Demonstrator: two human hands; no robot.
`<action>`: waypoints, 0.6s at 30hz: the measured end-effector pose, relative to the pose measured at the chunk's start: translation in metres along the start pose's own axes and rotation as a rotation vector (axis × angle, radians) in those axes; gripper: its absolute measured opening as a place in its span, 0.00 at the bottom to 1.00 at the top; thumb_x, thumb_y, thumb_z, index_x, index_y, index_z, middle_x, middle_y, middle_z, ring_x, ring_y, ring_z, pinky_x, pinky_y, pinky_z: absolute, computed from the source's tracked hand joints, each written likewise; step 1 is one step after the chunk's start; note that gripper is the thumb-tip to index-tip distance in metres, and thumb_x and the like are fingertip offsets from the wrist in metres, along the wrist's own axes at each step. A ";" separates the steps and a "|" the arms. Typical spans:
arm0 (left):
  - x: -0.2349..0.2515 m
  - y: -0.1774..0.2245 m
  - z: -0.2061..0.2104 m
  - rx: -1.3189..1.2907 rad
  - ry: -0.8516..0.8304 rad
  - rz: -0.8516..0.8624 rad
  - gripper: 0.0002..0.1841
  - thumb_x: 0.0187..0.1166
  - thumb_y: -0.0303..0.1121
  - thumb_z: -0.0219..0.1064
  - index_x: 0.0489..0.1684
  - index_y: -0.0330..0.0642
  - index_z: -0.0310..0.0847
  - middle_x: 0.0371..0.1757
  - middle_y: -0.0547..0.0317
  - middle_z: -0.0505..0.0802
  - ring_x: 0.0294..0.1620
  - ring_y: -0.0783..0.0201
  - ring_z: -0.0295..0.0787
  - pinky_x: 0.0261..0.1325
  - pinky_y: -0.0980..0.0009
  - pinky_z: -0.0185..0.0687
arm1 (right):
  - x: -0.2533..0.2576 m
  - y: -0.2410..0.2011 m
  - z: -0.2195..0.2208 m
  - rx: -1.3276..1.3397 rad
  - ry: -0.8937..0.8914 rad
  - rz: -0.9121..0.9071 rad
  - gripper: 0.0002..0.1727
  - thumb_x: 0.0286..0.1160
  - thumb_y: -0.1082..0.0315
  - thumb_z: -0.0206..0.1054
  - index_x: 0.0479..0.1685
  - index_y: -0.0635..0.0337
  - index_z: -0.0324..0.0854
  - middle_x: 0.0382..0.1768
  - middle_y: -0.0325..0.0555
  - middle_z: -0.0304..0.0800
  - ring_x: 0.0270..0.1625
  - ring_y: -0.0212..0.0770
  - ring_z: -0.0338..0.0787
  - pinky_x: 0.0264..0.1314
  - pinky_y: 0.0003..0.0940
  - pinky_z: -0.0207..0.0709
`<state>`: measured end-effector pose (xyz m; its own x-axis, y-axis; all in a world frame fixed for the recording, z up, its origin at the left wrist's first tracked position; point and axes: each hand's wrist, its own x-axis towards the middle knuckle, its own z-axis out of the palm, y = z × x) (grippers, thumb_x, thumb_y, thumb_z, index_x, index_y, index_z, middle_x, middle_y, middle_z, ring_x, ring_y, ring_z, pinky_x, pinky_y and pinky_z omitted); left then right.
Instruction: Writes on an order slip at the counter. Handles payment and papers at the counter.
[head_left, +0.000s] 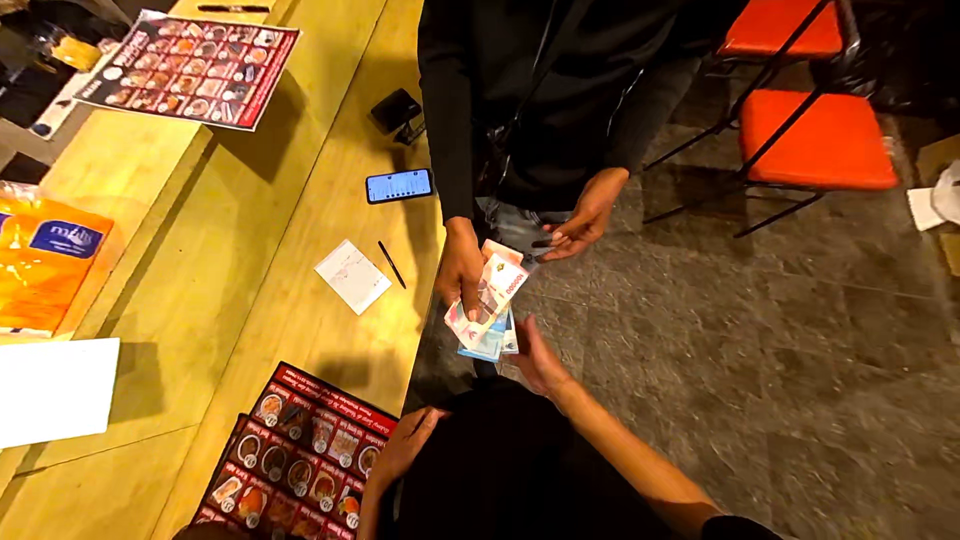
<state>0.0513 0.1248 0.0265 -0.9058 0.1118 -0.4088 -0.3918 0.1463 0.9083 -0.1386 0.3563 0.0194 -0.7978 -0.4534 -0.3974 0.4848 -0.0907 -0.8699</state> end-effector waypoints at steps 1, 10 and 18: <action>0.000 -0.001 0.000 -0.006 0.014 0.004 0.24 0.93 0.39 0.44 0.60 0.34 0.87 0.59 0.55 0.94 0.64 0.72 0.88 0.76 0.67 0.78 | 0.003 -0.010 0.000 0.028 0.025 -0.091 0.47 0.86 0.31 0.27 0.69 0.67 0.71 0.54 0.44 0.88 0.55 0.35 0.89 0.59 0.37 0.85; 0.013 0.034 -0.006 0.087 0.238 0.065 0.25 0.92 0.39 0.42 0.59 0.34 0.87 0.59 0.54 0.95 0.61 0.63 0.91 0.70 0.60 0.84 | 0.017 -0.061 0.021 -0.216 0.173 -0.355 0.15 0.76 0.68 0.72 0.56 0.69 0.82 0.40 0.45 0.94 0.42 0.33 0.93 0.51 0.32 0.89; 0.014 0.089 -0.008 0.165 0.565 0.384 0.22 0.92 0.38 0.48 0.64 0.30 0.82 0.65 0.47 0.91 0.66 0.60 0.88 0.70 0.58 0.84 | 0.001 -0.072 0.027 -0.241 0.206 -0.472 0.11 0.77 0.72 0.69 0.52 0.69 0.84 0.38 0.42 0.94 0.39 0.30 0.93 0.47 0.29 0.89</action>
<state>0.0022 0.1314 0.1024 -0.9380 -0.3355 0.0875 -0.0385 0.3513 0.9355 -0.1642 0.3381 0.0897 -0.9734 -0.2280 0.0224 -0.0170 -0.0256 -0.9995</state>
